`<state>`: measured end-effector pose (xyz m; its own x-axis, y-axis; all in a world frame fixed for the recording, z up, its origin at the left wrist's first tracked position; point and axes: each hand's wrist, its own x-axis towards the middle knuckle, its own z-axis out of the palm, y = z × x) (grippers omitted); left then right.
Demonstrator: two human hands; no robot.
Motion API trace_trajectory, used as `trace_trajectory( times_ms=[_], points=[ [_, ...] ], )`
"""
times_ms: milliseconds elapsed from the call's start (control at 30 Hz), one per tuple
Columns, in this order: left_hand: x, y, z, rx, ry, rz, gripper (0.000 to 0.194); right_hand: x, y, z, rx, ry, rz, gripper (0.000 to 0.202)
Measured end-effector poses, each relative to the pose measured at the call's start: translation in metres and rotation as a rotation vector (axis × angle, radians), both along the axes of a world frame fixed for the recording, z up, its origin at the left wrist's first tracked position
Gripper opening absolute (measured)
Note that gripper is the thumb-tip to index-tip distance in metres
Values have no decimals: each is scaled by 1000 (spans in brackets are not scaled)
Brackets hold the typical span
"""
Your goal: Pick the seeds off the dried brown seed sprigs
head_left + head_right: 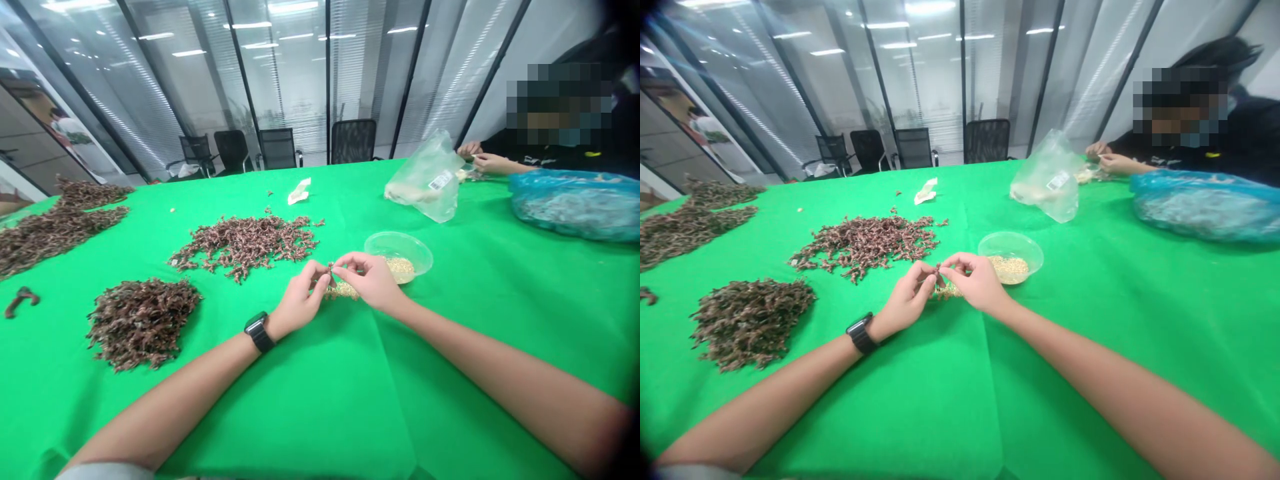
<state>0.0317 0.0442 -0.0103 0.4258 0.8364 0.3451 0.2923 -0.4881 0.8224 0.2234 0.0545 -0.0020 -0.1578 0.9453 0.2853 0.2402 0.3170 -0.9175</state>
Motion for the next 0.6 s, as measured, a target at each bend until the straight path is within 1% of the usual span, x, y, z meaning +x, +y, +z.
trace_trajectory(
  times_ms=[67,133,200,233,300,367,433,500,567,600],
  points=[
    [1,-1,1,-30,-21,-21,26,4,0,-2,221,-143,-41,20],
    [2,-2,0,-34,-22,-37,27,7,0,-4,375,-258,-2,16],
    [2,-2,-2,-21,-11,-43,27,8,-2,-7,442,-313,41,13],
    [2,-2,-3,-3,3,-40,26,7,-3,-7,432,-307,41,13],
    [1,-1,-5,61,52,-23,24,2,-5,-7,311,-221,16,13],
    [-1,1,-7,157,134,11,21,-4,-7,-5,74,-48,24,18],
    [-4,4,-7,264,241,32,22,-8,-7,0,-235,179,100,25],
    [-5,6,-6,359,341,11,24,-7,-5,4,-542,379,205,30],
    [-6,6,-6,403,393,-22,25,-4,-2,5,-747,457,287,32],
    [-6,6,-6,394,391,-26,25,-3,0,4,-796,454,305,32]
  ],
)
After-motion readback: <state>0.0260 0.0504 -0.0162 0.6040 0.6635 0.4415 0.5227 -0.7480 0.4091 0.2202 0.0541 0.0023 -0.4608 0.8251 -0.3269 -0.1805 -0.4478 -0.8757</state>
